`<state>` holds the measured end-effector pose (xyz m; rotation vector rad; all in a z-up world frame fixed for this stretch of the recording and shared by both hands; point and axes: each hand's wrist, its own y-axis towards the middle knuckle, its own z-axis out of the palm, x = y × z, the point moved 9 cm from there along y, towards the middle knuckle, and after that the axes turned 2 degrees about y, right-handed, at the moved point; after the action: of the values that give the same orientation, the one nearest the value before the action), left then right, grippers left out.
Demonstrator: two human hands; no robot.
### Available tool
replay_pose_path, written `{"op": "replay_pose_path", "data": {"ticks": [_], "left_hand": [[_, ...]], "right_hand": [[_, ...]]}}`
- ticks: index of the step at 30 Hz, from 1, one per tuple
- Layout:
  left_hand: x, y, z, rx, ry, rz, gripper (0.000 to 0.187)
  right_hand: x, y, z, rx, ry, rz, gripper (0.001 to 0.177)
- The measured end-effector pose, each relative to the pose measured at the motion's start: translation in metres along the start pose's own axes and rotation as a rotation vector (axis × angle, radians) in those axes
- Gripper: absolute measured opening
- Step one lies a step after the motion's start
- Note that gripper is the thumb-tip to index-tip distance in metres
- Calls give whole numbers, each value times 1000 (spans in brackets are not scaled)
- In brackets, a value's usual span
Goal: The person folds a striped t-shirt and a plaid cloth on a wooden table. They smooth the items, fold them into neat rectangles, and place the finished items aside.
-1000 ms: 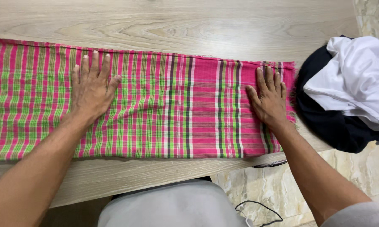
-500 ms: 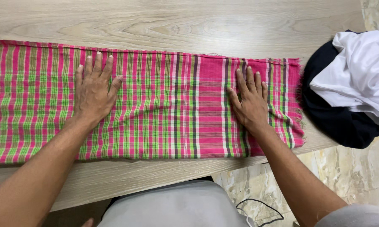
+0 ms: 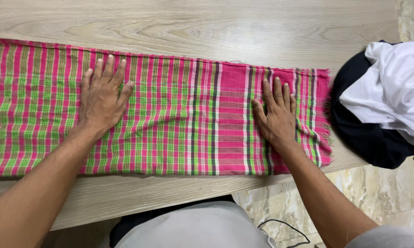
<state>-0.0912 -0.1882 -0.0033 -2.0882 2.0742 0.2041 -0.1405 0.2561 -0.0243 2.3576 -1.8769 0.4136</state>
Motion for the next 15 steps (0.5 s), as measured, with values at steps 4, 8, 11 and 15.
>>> {"op": "replay_pose_path", "data": {"ticks": [4, 8, 11, 15], "left_hand": [[0, -3, 2, 11, 3, -3, 71], [0, -1, 0, 23, -5, -13, 71], [1, -2, 1, 28, -10, -15, 71], [-2, -3, 1, 26, 10, 9, 71]], "right_hand": [[1, -2, 0, -9, 1, -15, 72], [3, -1, -3, -13, -1, -13, 72], [1, -1, -1, -10, 6, -16, 73], [2, -4, -3, -12, 11, -32, 72]]}}
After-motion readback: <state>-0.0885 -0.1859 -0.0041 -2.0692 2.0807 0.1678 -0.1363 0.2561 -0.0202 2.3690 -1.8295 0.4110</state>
